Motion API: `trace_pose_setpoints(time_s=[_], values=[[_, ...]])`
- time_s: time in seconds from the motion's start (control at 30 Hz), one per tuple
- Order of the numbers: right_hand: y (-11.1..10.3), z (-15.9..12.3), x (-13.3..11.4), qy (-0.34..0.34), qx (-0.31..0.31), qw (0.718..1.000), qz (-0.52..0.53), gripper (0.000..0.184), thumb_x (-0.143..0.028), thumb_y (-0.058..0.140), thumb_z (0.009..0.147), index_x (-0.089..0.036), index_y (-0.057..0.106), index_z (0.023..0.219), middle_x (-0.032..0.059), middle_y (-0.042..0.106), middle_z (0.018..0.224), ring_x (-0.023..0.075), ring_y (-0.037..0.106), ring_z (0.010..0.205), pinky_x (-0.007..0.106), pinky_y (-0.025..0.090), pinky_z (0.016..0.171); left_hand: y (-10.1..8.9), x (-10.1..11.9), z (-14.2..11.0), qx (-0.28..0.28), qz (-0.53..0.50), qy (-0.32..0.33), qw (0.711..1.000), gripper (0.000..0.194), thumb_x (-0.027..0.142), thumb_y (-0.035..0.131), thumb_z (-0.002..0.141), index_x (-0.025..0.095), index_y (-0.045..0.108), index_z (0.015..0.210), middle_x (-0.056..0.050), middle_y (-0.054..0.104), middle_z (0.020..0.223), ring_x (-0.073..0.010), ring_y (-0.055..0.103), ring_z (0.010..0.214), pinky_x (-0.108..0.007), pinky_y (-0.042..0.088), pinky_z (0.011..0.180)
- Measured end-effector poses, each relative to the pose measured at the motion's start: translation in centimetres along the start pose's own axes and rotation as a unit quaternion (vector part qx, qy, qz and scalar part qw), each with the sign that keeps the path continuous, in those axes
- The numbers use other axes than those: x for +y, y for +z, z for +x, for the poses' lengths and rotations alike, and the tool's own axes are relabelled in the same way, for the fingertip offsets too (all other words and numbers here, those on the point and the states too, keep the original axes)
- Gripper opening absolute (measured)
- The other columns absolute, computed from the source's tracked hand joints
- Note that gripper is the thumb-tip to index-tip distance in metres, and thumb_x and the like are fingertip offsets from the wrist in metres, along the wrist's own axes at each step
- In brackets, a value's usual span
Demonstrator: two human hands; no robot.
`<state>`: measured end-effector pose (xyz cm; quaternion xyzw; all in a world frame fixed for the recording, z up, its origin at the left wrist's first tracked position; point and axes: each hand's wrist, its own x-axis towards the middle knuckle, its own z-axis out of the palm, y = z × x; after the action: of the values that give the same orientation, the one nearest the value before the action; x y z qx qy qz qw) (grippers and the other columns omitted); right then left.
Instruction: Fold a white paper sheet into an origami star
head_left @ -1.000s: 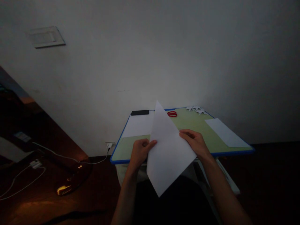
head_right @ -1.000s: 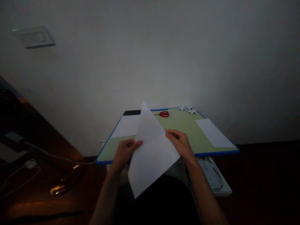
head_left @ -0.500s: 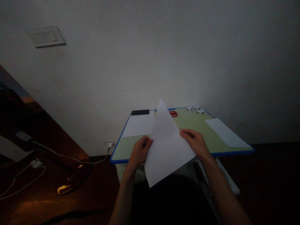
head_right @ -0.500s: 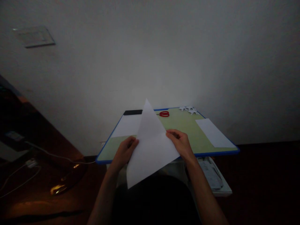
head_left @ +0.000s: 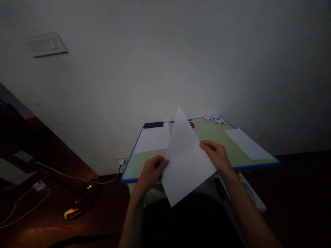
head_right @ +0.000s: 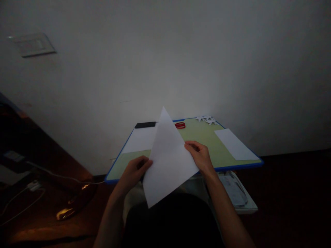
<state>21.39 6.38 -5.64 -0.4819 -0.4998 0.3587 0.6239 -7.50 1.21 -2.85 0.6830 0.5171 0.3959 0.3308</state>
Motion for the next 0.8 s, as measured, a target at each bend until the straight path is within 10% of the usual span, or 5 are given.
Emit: trace_pose_setpoints(time_s=[0.43, 0.8], values=[[0.0, 0.0, 0.1, -0.007, 0.014, 1.000, 0.001, 0.047, -0.062, 0.083, 0.071, -0.019, 0.083, 0.091, 0.0080, 0.082, 0.086, 0.0237, 0.070, 0.079, 0.036, 0.054, 0.070, -0.7, 0.7, -1.4, -0.048, 0.025, 0.025, 0.998, 0.033, 0.050, 0.065, 0.091, 0.019, 0.064, 0.081, 0.000, 0.058, 0.074, -0.0158, 0.050, 0.068, -0.028, 0.037, 0.063], [0.1, 0.0, -0.2, -0.011, 0.032, 0.999, 0.005, 0.049, -0.063, 0.083, 0.070, -0.019, 0.083, 0.091, 0.0077, 0.081, 0.084, 0.0246, 0.071, 0.078, 0.036, 0.055, 0.070, -0.3, 0.6, -1.4, 0.104, 0.062, -0.036, 0.992, 0.048, 0.064, 0.071, 0.080, 0.020, 0.060, 0.062, 0.003, 0.051, 0.055, -0.0136, 0.042, 0.055, -0.027, 0.032, 0.055]])
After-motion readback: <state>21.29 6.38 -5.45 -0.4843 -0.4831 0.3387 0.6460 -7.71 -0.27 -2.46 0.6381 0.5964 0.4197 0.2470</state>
